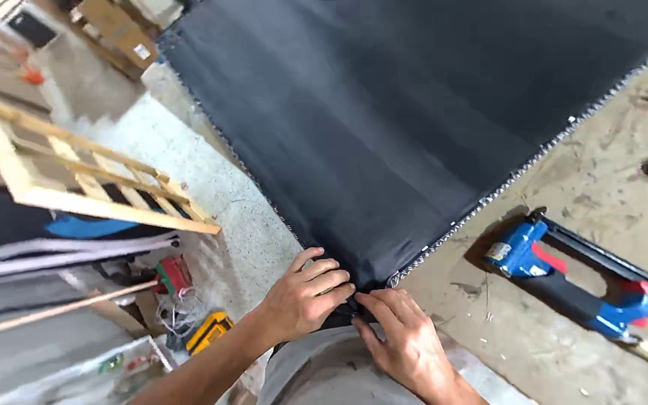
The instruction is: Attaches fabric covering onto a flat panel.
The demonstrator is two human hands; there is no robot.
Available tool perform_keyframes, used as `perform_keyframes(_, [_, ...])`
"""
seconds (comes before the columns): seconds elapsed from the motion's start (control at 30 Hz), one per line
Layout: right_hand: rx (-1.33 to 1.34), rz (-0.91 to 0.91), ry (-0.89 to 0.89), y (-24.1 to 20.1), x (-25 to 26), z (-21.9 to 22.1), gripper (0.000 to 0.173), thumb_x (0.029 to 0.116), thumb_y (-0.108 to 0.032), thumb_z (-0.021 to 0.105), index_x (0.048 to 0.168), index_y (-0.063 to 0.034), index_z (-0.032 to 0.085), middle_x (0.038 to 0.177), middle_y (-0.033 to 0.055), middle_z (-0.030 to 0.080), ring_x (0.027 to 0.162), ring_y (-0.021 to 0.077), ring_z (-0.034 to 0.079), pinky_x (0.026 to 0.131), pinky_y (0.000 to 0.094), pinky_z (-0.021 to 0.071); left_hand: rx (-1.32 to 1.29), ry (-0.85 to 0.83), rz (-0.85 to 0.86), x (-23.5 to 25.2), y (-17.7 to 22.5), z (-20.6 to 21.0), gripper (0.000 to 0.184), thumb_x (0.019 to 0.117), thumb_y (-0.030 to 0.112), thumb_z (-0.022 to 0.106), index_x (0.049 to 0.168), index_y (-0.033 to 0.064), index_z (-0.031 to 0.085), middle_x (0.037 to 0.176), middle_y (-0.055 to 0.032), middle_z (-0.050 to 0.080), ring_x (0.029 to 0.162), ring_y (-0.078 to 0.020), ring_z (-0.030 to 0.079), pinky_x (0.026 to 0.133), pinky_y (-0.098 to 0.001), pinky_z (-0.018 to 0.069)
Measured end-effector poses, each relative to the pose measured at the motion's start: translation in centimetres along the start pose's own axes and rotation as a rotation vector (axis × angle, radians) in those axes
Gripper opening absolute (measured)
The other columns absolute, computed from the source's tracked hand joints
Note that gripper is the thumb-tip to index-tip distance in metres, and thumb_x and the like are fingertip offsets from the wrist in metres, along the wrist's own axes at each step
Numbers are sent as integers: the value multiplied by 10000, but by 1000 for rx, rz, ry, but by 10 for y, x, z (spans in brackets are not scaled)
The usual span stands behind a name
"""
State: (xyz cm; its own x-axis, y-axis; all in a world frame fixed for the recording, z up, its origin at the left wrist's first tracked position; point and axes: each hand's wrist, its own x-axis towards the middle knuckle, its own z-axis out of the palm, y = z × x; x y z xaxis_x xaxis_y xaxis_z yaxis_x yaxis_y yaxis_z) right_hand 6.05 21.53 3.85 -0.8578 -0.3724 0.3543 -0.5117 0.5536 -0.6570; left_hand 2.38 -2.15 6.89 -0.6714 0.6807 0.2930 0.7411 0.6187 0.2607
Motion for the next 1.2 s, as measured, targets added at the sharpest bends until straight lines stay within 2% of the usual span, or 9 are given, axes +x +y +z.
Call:
perform_keyframes(0.13, [-62, 138, 127, -13, 3, 18, 190, 972, -316, 681, 1041, -160, 763, 940, 9, 703, 903, 159, 676, 758, 298, 581, -138, -24, 132, 17, -23, -3, 151, 1006, 213, 645, 986, 164, 786, 936, 35, 735, 1003, -115, 685, 1100, -422, 471])
perform_keyframes(0.3, [-208, 201, 432, -23, 3, 53, 103, 917, -221, 696, 866, -135, 721, 844, 7, 681, 820, 153, 658, 674, 279, 556, -186, -53, 177, 25, -32, -5, 170, 991, 244, 643, 955, 182, 797, 941, 54, 734, 1007, -99, 672, 1015, -358, 501])
perform_keyframes(0.5, [-268, 134, 727, -21, 1, 87, 63, 863, -152, 748, 825, -120, 708, 821, 21, 682, 817, 154, 667, 697, 280, 571, -72, 241, 222, -18, -20, 5, 155, 963, 278, 664, 1019, 161, 750, 940, -16, 710, 917, -168, 654, 885, -353, 529])
perform_keyframes(0.6, [-229, 102, 707, -21, -2, 84, 56, 879, -134, 739, 827, -129, 719, 844, 14, 705, 854, 146, 680, 729, 280, 578, 22, 163, 163, -34, -20, 24, 270, 988, 243, 592, 1180, 138, 750, 1117, -58, 740, 1059, -219, 674, 930, -396, 536])
perform_keyframes(0.8, [-177, 64, 533, -19, -9, 67, 77, 924, -133, 682, 872, -136, 739, 892, 4, 709, 906, 133, 677, 755, 271, 579, 227, 83, 36, -31, -2, 33, 347, 940, 263, 500, 1130, 131, 760, 1108, -113, 700, 1065, -308, 648, 904, -473, 508])
perform_keyframes(0.87, [-179, 63, 455, -20, -9, 59, 93, 936, -146, 670, 874, -141, 738, 903, -4, 706, 904, 126, 671, 746, 263, 575, 99, 74, -29, -31, 3, 33, 354, 922, 252, 524, 1126, 89, 762, 1108, -132, 696, 1080, -304, 650, 909, -442, 540])
perform_keyframes(0.97, [-180, 36, 404, -19, -9, 53, 105, 938, -137, 659, 861, -127, 730, 892, 4, 707, 893, 131, 675, 742, 265, 578, -200, 237, -88, -36, -7, 31, 267, 952, 213, 590, 1077, 85, 789, 1048, -91, 738, 1043, -188, 694, 893, -324, 592])
perform_keyframes(1.07, [-200, -6, 411, -16, -8, 54, 94, 925, -115, 658, 856, -113, 722, 880, 22, 706, 884, 144, 683, 742, 277, 585, -177, 324, -46, -26, -16, 26, 163, 972, 232, 661, 1015, 141, 790, 993, -36, 731, 1019, -155, 681, 906, -299, 566])
perform_keyframes(1.2, [-212, -3, 440, -19, -10, 57, 79, 915, -107, 673, 856, -113, 725, 879, 24, 703, 900, 147, 685, 761, 278, 591, -62, 110, 123, -6, -28, 19, 207, 994, 237, 641, 1138, 206, 786, 1139, -8, 727, 1124, -218, 644, 981, -423, 521])
